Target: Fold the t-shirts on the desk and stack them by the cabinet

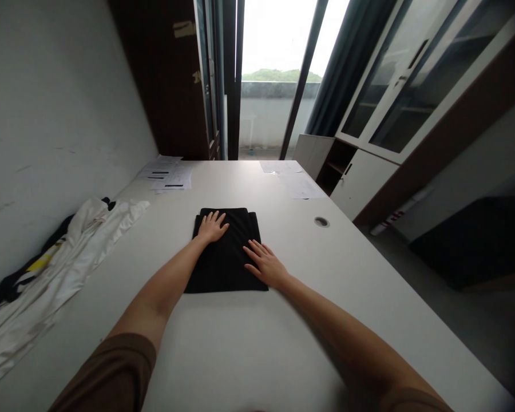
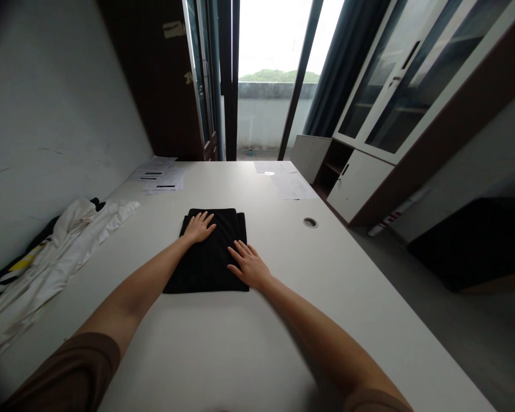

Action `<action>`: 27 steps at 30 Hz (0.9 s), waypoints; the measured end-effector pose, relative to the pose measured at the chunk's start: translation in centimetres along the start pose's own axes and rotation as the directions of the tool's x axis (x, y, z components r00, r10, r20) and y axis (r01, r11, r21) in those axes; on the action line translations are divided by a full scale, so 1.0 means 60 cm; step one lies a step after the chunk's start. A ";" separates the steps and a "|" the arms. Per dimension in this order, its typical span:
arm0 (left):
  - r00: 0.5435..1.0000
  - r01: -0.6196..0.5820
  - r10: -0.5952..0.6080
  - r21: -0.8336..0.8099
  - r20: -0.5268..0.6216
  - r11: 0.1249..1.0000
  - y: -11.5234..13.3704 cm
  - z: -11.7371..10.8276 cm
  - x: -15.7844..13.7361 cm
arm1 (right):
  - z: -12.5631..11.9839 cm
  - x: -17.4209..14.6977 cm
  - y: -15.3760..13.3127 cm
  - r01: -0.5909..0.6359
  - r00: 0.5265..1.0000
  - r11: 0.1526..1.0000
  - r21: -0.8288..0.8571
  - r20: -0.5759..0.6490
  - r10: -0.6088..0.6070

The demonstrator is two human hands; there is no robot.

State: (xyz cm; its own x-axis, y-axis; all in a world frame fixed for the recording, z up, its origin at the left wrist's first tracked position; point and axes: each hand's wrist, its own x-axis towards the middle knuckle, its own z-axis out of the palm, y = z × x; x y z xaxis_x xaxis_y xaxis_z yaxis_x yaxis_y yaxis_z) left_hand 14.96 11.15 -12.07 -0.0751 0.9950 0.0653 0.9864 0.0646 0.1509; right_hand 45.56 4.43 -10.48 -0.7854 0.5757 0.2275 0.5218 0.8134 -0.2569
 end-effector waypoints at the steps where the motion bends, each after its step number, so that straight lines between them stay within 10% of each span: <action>1: 1.000 0.002 -0.002 0.003 -0.004 1.000 -0.009 -0.002 -0.002 | -0.001 -0.001 0.000 -0.003 1.000 1.000 0.003 0.002 0.003; 18: 0.962 0.201 -0.184 0.069 -0.199 0.977 -0.093 -0.011 -0.149 | 0.001 -0.002 0.009 -0.053 0.996 0.996 0.070 -0.067 0.058; 27: 0.974 -0.113 0.112 0.006 -0.196 0.994 -0.038 -0.056 -0.277 | -0.002 0.002 0.004 -0.101 0.988 0.990 0.096 -0.108 0.111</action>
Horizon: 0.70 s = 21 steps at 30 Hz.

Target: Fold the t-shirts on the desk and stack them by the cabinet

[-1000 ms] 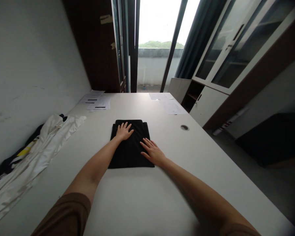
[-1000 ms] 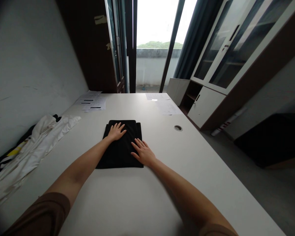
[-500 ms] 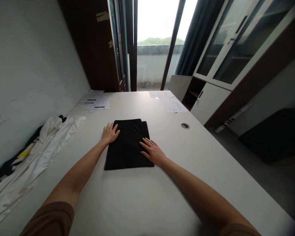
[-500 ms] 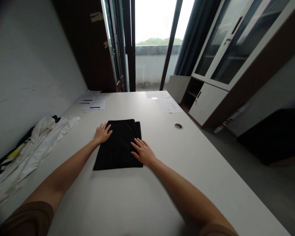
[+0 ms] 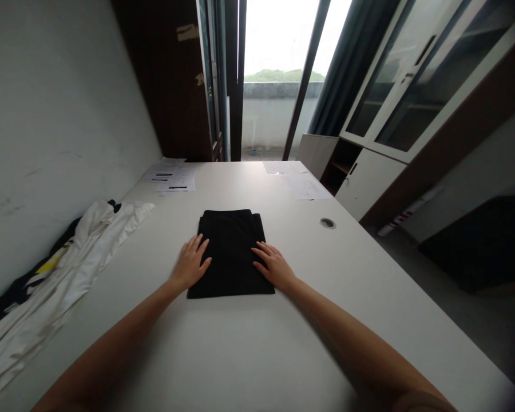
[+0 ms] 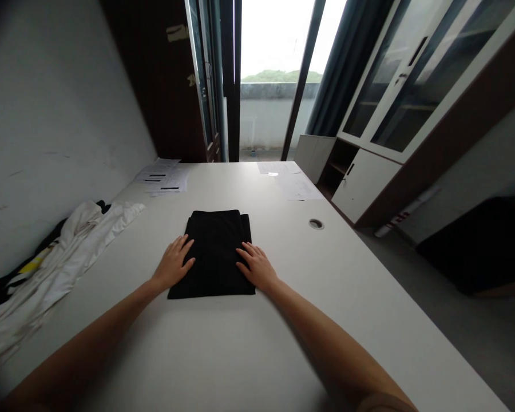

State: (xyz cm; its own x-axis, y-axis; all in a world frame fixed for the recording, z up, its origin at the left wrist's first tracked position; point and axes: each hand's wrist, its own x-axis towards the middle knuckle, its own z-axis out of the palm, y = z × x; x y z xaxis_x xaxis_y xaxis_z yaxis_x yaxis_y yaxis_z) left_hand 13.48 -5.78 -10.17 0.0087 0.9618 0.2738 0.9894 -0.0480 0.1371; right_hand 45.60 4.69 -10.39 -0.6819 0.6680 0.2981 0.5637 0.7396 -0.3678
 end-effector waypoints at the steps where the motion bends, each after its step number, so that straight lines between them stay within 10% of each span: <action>1: 0.996 -0.086 0.087 -0.037 0.026 0.996 0.015 -0.009 -0.013 | -0.003 0.000 -0.008 0.002 1.000 1.000 0.005 -0.014 -0.002; 4: 0.943 -0.299 0.313 -0.131 0.110 0.945 0.048 -0.031 -0.041 | -0.012 -0.001 -0.043 0.107 0.994 0.993 0.041 -0.018 -0.106; 9: 0.920 -0.345 0.367 -0.157 0.136 0.925 0.053 -0.040 -0.045 | -0.012 -0.003 -0.081 0.328 0.929 0.935 0.135 0.133 -0.345; 21: 0.871 -0.410 0.455 -0.238 0.182 0.880 0.045 -0.047 -0.039 | -0.010 0.004 -0.059 0.325 0.920 0.931 0.165 0.173 -0.352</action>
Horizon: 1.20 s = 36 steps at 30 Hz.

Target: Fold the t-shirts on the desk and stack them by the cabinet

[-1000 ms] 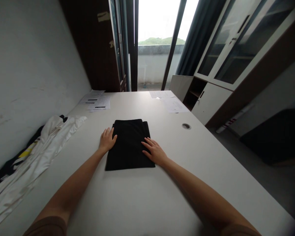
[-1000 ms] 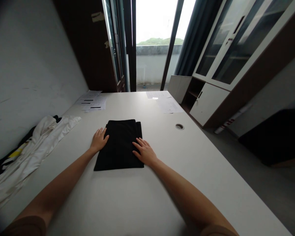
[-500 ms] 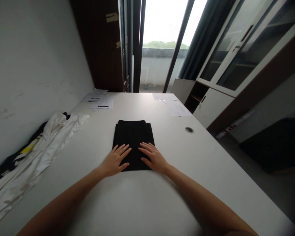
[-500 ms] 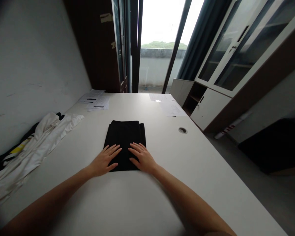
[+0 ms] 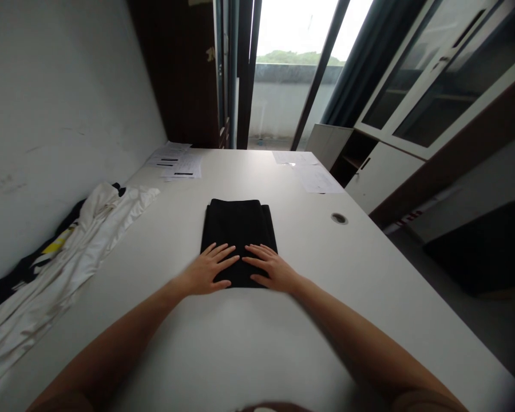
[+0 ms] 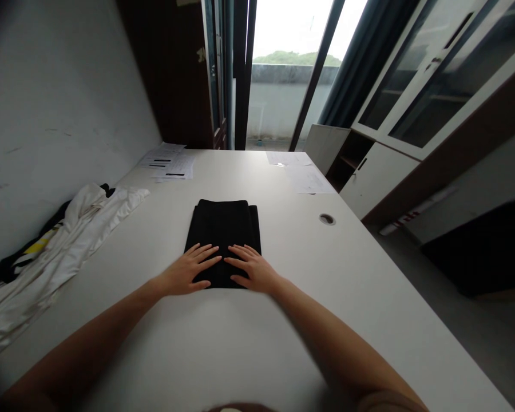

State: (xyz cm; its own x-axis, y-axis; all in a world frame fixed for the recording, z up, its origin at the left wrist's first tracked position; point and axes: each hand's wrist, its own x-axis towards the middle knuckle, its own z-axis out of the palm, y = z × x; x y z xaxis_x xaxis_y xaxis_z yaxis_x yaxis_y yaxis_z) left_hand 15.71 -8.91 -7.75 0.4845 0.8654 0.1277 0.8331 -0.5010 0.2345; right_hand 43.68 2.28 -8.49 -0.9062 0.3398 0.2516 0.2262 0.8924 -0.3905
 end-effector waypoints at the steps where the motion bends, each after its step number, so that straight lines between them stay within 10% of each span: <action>1: 1.000 0.003 -0.003 -0.006 -0.013 1.000 -0.001 -0.001 0.001 | -0.002 0.000 0.001 0.002 1.000 1.000 0.006 -0.004 -0.002; 12: 0.991 0.058 -0.056 0.021 -0.121 0.998 -0.005 -0.015 0.017 | -0.017 -0.003 0.006 0.005 0.994 1.000 0.014 -0.107 -0.004; 20: 0.957 -0.054 0.030 -0.074 -0.287 0.996 -0.001 -0.002 0.004 | -0.013 -0.002 -0.021 0.226 0.972 0.972 -0.059 -0.058 -0.229; 36: 0.992 -0.046 0.049 0.035 -0.112 0.998 0.002 0.002 0.017 | -0.009 -0.008 -0.004 0.087 0.992 0.984 -0.152 -0.074 -0.100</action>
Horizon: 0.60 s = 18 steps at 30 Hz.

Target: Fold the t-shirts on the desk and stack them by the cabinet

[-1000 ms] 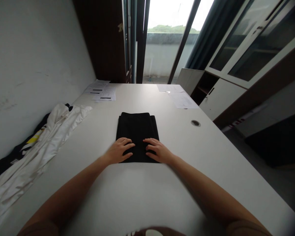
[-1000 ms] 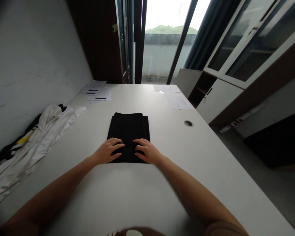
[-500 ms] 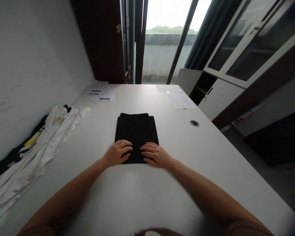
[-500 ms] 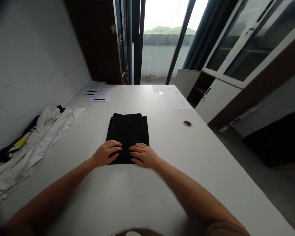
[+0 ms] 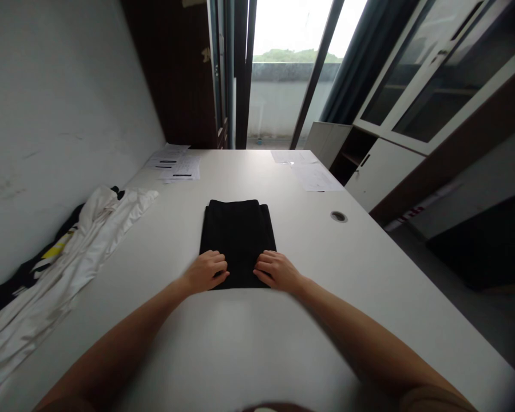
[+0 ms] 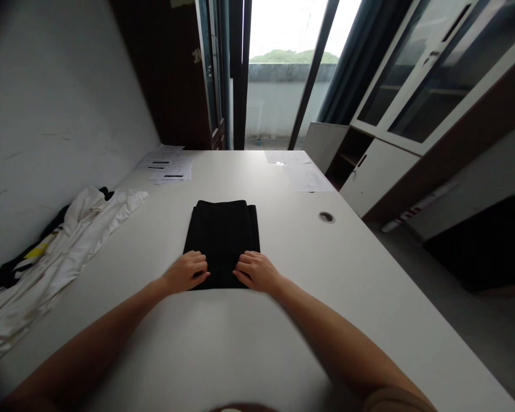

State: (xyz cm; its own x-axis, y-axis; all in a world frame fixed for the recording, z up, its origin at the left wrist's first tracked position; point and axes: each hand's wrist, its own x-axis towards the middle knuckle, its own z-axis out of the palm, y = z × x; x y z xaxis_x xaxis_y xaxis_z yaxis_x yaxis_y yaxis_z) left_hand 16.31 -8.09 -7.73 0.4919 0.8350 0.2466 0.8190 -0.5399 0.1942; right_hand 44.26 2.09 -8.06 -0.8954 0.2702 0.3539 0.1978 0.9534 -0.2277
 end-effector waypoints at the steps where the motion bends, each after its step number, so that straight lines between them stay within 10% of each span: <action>1: 1.000 -0.001 0.001 0.000 0.005 1.000 0.000 0.002 -0.001 | 0.001 -0.001 0.003 -0.034 0.999 0.999 -0.031 0.006 0.034; 5: 1.000 0.002 -0.002 -0.007 0.019 1.000 -0.003 0.008 -0.007 | -0.002 -0.002 0.017 -0.261 0.964 0.950 -0.171 0.001 0.265; 11: 0.997 0.046 -0.043 0.044 -0.061 0.998 -0.013 0.011 -0.018 | -0.023 -0.015 0.035 -0.605 0.775 0.704 -0.373 -0.070 0.628; 18: 0.882 0.400 -0.400 -0.055 -0.250 0.915 -0.044 0.012 -0.020 | -0.017 -0.009 0.010 -0.657 0.745 0.718 -0.230 -0.059 0.664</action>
State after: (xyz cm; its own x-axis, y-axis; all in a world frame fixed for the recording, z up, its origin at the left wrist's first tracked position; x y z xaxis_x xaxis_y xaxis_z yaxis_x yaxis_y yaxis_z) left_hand 13.77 -7.61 -9.22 0.0322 0.9257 0.3768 0.9300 -0.1659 0.3281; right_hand 45.28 2.64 -7.43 -0.5126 0.8425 0.1658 0.8224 0.5372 -0.1874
